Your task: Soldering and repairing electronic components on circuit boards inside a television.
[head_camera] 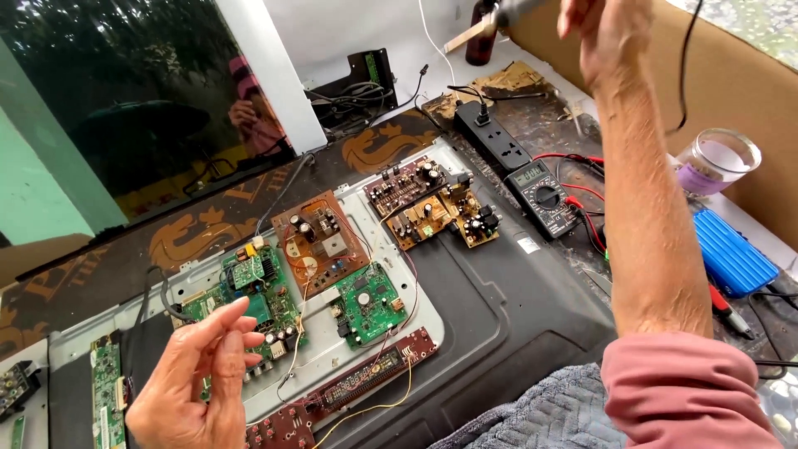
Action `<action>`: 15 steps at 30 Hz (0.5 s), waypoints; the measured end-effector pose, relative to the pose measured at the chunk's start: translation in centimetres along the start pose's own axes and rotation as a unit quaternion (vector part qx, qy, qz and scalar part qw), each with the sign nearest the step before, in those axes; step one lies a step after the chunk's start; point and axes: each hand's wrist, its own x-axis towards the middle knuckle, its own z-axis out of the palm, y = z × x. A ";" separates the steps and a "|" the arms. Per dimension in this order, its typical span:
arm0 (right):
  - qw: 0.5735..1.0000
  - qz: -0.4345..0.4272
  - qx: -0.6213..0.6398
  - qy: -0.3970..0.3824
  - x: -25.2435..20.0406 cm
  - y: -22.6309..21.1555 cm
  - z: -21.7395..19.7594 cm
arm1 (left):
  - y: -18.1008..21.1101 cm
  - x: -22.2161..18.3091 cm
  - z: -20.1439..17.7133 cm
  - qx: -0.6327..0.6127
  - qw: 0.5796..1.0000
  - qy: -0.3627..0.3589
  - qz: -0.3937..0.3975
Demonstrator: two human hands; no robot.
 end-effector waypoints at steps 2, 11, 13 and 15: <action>0.997 0.059 -0.049 0.033 -2.0 1.1 -0.1 | -0.2 0.3 0.2 0.006 1.000 -0.009 0.000; 0.923 0.296 -0.152 0.195 -3.1 14.1 -7.0 | -1.4 0.4 1.1 0.050 0.998 -0.035 -0.032; 0.905 0.342 -0.165 0.190 -2.9 15.6 -7.4 | -1.3 0.3 1.5 0.069 0.997 -0.025 -0.024; 0.894 0.371 -0.134 0.211 -2.0 17.9 -7.9 | -1.8 0.5 1.7 0.067 0.997 -0.028 -0.009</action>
